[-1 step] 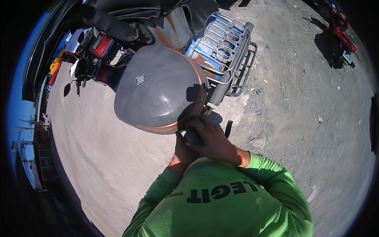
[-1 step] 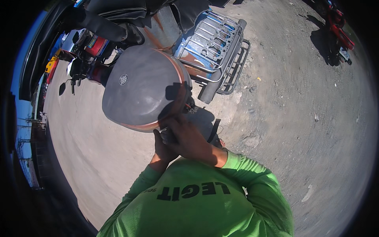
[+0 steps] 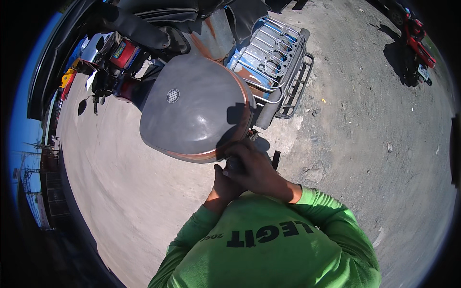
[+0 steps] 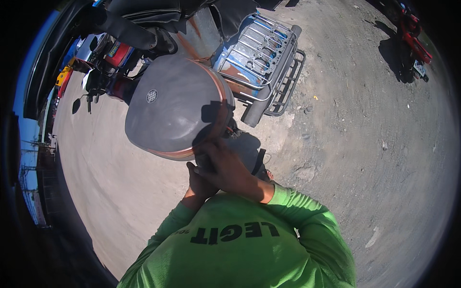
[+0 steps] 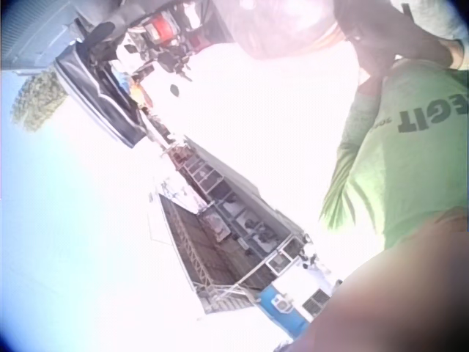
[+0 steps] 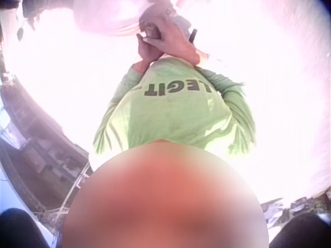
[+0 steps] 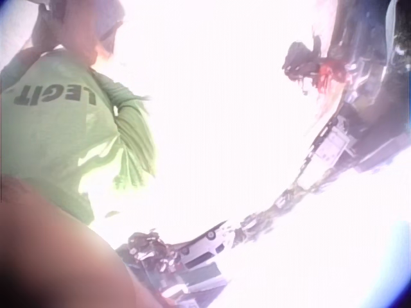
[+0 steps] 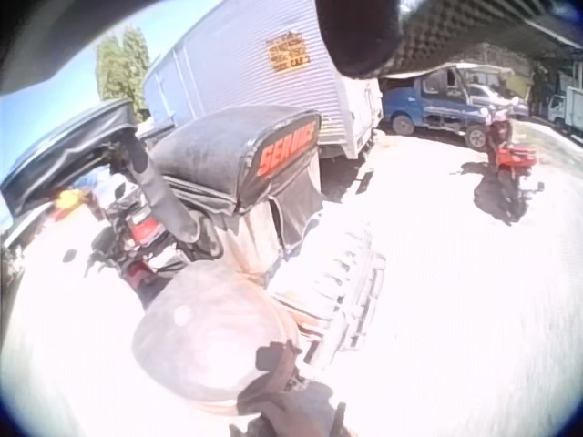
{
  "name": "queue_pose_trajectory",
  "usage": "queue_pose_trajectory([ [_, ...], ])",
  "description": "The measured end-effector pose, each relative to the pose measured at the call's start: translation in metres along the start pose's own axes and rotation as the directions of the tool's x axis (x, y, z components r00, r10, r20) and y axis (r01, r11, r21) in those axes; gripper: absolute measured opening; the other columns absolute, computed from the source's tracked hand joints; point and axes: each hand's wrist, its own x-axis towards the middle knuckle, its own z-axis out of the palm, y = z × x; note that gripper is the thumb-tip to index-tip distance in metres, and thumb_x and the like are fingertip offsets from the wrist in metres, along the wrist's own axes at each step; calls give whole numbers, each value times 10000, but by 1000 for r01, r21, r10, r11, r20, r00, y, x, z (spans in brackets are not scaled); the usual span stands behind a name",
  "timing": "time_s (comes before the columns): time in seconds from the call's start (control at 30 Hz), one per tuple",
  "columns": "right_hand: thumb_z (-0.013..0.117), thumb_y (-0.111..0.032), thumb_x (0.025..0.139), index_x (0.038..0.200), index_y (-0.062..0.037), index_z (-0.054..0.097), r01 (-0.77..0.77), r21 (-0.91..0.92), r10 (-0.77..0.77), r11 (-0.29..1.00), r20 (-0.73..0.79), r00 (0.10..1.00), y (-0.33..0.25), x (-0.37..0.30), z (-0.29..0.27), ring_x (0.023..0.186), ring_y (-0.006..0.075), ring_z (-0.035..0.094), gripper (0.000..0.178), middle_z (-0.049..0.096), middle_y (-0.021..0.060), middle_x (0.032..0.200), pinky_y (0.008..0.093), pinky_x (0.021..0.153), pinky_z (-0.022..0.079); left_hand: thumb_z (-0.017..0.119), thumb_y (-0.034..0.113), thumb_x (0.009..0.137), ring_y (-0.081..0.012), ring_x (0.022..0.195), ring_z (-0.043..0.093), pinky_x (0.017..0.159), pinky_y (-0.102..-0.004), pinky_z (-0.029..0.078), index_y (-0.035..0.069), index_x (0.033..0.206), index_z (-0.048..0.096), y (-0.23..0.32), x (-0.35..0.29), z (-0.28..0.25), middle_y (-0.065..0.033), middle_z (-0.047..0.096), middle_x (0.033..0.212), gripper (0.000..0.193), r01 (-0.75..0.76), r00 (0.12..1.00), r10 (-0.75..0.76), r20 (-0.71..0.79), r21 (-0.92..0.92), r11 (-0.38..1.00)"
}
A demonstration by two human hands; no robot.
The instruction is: The person retrieves a tool from a motorcycle storage compartment, walks to a yellow truck, and enters the cab. Inside, they use a screwdriver to strip wire ends and connect them to the dashboard fuse box, then wrap the connections with electrical tape.
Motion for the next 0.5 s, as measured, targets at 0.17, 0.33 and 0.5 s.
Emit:
queue_pose_trajectory([
  [0.17, 751, -96, 905, 1311, -27, 600, -213, 227, 239, 950, -95, 966, -6, 11, 17, 1163, 270, 624, 439, 613, 139, 1216, 389, 1002, 506, 784, 431, 918, -198, 1303, 564, 993, -353, 541, 83, 1595, 311, 5, -5, 2, -104, 479, 1492, 896, 42, 979, 114, -172, 707, 706],
  [0.33, 698, -139, 936, 1403, -5, 595, -4, 124, 1, 992, 26, 1000, 1, 12, -9, 1166, 340, 626, 497, 617, 188, 1260, 419, 1032, 478, 800, 194, 873, -135, 886, 681, 659, -257, 546, 51, 1517, 434, 29, -2, 12, -73, 662, 1175, 755, 30, 944, 198, -264, 668, 744],
  [0.5, 652, -135, 1010, 1082, 16, 648, -146, 83, 166, 986, -363, 917, 101, 18, -47, 988, 164, 583, 168, 638, 80, 1084, 326, 922, 476, 748, 210, 868, -250, 857, 709, 750, -356, 577, 29, 1465, 462, 98, 9, 45, -135, 694, 1026, 686, -294, 954, 286, 87, 457, 840],
])
